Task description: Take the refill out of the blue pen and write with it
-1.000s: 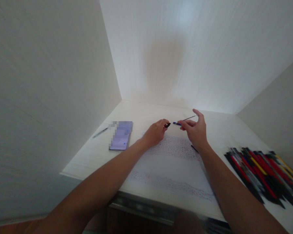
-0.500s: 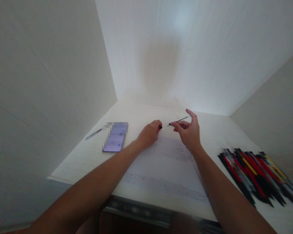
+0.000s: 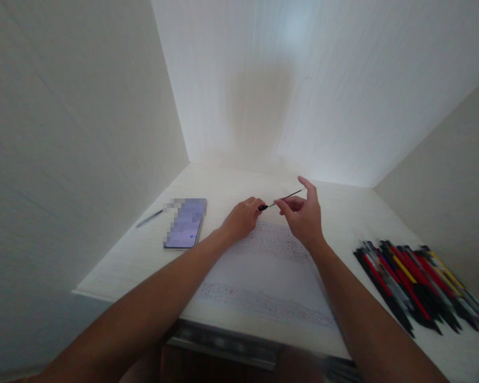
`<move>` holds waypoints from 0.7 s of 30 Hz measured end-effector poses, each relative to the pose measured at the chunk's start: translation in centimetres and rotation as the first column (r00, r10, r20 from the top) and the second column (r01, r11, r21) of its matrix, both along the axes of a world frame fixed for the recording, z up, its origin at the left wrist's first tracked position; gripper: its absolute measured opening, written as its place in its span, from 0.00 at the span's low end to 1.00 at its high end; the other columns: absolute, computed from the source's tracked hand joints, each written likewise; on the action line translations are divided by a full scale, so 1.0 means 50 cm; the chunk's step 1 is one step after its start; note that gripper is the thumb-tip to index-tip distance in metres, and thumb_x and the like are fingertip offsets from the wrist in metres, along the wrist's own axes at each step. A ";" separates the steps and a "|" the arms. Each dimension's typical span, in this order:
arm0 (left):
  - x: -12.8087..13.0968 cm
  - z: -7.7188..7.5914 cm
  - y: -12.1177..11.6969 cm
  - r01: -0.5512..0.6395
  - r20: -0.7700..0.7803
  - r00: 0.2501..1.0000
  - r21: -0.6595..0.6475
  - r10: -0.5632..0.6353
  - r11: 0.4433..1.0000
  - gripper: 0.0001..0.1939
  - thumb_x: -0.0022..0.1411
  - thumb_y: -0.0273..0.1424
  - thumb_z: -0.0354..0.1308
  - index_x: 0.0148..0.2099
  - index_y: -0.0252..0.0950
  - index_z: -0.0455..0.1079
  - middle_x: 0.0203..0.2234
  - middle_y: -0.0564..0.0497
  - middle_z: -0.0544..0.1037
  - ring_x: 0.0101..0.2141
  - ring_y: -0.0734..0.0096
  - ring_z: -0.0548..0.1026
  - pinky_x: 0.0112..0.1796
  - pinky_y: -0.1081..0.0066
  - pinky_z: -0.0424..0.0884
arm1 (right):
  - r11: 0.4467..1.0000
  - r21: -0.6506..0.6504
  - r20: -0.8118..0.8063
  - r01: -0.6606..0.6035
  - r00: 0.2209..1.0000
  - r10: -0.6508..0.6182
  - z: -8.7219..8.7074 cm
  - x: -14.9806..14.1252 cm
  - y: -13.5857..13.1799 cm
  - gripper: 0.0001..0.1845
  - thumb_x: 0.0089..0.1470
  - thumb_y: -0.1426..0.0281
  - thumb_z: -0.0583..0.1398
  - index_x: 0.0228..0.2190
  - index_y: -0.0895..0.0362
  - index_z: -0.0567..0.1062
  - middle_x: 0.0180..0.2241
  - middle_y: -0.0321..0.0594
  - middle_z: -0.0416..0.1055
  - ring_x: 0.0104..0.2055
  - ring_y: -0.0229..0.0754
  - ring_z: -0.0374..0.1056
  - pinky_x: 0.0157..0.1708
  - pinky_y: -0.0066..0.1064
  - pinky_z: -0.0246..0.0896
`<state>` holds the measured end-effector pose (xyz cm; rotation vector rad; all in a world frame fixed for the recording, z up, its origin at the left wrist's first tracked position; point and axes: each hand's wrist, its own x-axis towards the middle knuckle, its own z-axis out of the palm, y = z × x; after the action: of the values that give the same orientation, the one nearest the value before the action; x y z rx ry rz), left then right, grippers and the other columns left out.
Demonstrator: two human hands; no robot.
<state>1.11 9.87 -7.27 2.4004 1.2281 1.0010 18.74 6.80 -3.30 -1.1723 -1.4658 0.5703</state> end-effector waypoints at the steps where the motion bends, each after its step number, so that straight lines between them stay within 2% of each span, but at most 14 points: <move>1: -0.001 0.001 0.000 0.003 -0.011 1.000 0.000 -0.003 1.000 0.10 0.65 0.22 0.51 0.46 0.35 0.70 0.39 0.47 0.76 0.39 0.68 0.74 0.43 0.66 0.71 | 1.000 0.000 -0.004 0.005 1.000 -0.005 -0.001 0.001 0.001 0.42 0.49 0.64 0.65 0.62 0.54 0.54 0.28 0.37 0.75 0.26 0.44 0.71 0.32 0.40 0.71; 12: -0.002 -0.002 -0.001 0.038 -0.021 0.999 0.049 -0.037 0.998 0.12 0.65 0.23 0.52 0.47 0.36 0.72 0.38 0.47 0.75 0.37 0.69 0.73 0.41 0.67 0.70 | 0.999 0.000 -0.005 0.032 0.999 -0.032 -0.005 0.008 0.008 0.41 0.49 0.67 0.65 0.62 0.53 0.55 0.30 0.39 0.76 0.25 0.44 0.71 0.30 0.41 0.71; 17: -0.001 -0.005 0.003 0.098 -0.023 0.995 0.029 -0.098 0.995 0.10 0.64 0.25 0.55 0.47 0.34 0.72 0.37 0.47 0.76 0.35 0.69 0.73 0.42 0.67 0.70 | 1.000 -0.001 0.046 -0.008 0.999 0.008 -0.010 0.012 0.009 0.40 0.50 0.67 0.65 0.61 0.54 0.56 0.30 0.39 0.76 0.26 0.45 0.73 0.31 0.40 0.70; 21: -0.002 0.000 0.002 0.112 -0.011 0.994 0.060 -0.112 0.992 0.10 0.64 0.26 0.54 0.47 0.33 0.72 0.36 0.47 0.76 0.35 0.69 0.73 0.41 0.67 0.69 | 0.999 -0.012 0.132 -0.042 0.990 0.043 -0.016 0.013 0.011 0.37 0.52 0.66 0.63 0.60 0.54 0.57 0.30 0.40 0.76 0.26 0.44 0.73 0.31 0.39 0.69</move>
<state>1.00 9.96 -7.29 2.4907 1.0670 1.0093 19.40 7.34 -4.10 -1.2071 -1.6055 0.5372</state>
